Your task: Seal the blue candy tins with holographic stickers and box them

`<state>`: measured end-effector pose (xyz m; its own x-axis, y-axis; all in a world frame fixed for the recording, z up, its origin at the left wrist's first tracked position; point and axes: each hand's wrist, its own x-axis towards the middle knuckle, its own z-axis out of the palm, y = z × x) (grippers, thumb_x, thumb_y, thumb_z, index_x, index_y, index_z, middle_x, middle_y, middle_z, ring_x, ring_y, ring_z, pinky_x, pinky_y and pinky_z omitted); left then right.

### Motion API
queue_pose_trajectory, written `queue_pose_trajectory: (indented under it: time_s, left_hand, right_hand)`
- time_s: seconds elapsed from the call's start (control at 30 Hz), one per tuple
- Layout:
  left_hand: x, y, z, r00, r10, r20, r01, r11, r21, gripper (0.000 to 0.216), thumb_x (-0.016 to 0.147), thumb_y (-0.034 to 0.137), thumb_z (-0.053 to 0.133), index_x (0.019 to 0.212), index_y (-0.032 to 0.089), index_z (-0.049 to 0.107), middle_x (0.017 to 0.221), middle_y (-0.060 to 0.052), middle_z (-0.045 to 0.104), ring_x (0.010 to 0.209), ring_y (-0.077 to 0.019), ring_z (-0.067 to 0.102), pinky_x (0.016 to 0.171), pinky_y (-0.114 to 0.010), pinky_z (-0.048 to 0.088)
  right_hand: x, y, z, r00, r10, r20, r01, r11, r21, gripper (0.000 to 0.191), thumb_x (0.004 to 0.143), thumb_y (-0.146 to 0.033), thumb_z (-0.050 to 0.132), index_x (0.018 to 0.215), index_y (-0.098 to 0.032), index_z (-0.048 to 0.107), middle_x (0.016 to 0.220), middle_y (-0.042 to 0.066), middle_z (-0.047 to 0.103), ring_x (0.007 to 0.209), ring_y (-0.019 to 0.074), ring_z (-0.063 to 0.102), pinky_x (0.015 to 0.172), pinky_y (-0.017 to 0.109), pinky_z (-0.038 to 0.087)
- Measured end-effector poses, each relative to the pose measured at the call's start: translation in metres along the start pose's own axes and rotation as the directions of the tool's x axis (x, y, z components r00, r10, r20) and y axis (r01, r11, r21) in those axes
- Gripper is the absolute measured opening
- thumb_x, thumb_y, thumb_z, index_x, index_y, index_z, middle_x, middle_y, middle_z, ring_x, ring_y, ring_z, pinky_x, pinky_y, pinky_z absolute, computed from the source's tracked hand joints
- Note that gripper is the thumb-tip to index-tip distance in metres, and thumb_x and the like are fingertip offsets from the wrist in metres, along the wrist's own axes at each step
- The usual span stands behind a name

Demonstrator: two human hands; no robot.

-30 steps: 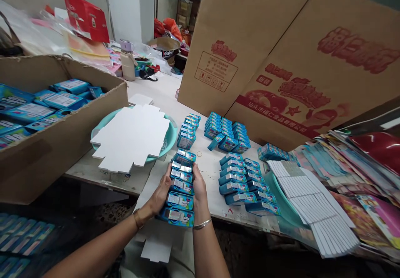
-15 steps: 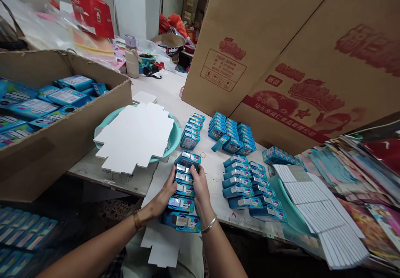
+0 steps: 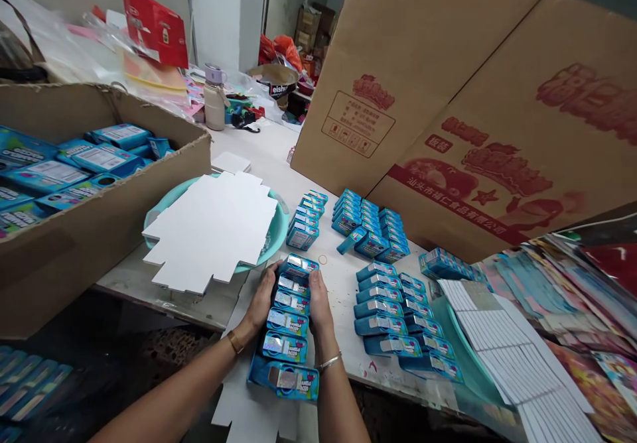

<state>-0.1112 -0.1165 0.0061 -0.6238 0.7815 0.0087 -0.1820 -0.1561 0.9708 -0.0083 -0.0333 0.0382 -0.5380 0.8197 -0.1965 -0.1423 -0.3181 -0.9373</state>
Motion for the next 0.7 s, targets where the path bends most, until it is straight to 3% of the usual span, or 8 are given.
queue_pose_trajectory:
  time_s: [0.13, 0.27, 0.47, 0.53, 0.63, 0.7]
  left_hand:
    - [0.003, -0.001, 0.0, 1.0, 0.025, -0.011, -0.025, 1.0, 0.008, 0.053, 0.097, 0.056, 0.041, 0.13, 0.018, 0.059, 0.14, -0.012, 0.057, 0.134, -0.0255, 0.048, 0.116, -0.04, 0.034]
    - [-0.002, -0.003, -0.002, 1.0, 0.029, -0.006, -0.029, 1.0, -0.003, 0.05, 0.098, 0.051, 0.044, 0.132, 0.019, 0.059, 0.142, -0.01, 0.057, 0.135, -0.0241, 0.048, 0.118, -0.039, 0.032]
    - [-0.006, -0.012, -0.001, 0.996, -0.035, -0.079, 0.034, 0.999, -0.013, 0.063, 0.097, 0.056, 0.041, 0.149, 0.02, 0.041, 0.16, -0.01, 0.033, 0.149, -0.0255, 0.027, 0.124, -0.045, 0.017]
    - [-0.003, -0.013, -0.001, 0.998, -0.036, -0.052, 0.034, 0.999, -0.023, 0.062, 0.097, 0.058, 0.041, 0.147, 0.021, 0.044, 0.159, -0.008, 0.035, 0.148, -0.0252, 0.028, 0.124, -0.044, 0.019]
    - [0.002, -0.009, -0.002, 1.0, -0.026, 0.005, 0.026, 0.999, -0.036, 0.057, 0.095, 0.059, 0.043, 0.135, 0.021, 0.059, 0.153, -0.007, 0.045, 0.146, -0.0239, 0.034, 0.123, -0.041, 0.022]
    - [0.002, -0.001, -0.005, 0.999, -0.043, 0.011, 0.043, 0.998, -0.037, 0.06, 0.095, 0.061, 0.043, 0.133, 0.019, 0.061, 0.151, -0.009, 0.048, 0.145, -0.0255, 0.035, 0.123, -0.043, 0.022]
  right_hand:
    - [0.008, -0.006, 0.002, 0.999, -0.023, 0.032, 0.023, 0.999, 0.025, 0.053, 0.085, -0.064, 0.06, 0.116, -0.022, 0.064, 0.118, 0.004, 0.071, 0.113, 0.0238, 0.064, 0.099, 0.039, 0.049]
    - [0.011, -0.01, 0.004, 0.998, -0.055, 0.009, 0.055, 0.998, -0.014, 0.043, 0.087, -0.057, 0.06, 0.113, -0.024, 0.063, 0.112, 0.0, 0.071, 0.107, 0.0209, 0.064, 0.095, 0.034, 0.049]
    - [0.009, -0.004, -0.007, 1.0, 0.003, -0.001, -0.003, 0.987, -0.162, 0.027, 0.081, -0.044, 0.068, 0.093, -0.02, 0.066, 0.089, -0.001, 0.071, 0.086, 0.0187, 0.064, 0.081, 0.029, 0.05]
    - [0.009, 0.001, -0.012, 0.999, 0.032, -0.005, -0.032, 0.983, -0.179, 0.028, 0.081, -0.045, 0.067, 0.09, -0.019, 0.066, 0.086, 0.0, 0.072, 0.085, 0.0201, 0.065, 0.08, 0.031, 0.051]
    - [0.008, 0.003, -0.012, 0.999, 0.049, 0.004, -0.047, 0.978, -0.203, 0.042, 0.082, -0.05, 0.063, 0.106, -0.016, 0.066, 0.1, 0.006, 0.073, 0.099, 0.0259, 0.067, 0.087, 0.039, 0.052]
    - [0.002, -0.006, -0.011, 1.0, 0.025, -0.015, -0.027, 0.975, -0.218, 0.058, 0.08, -0.051, 0.065, 0.127, -0.017, 0.059, 0.121, 0.009, 0.068, 0.119, 0.0288, 0.059, 0.099, 0.043, 0.047]
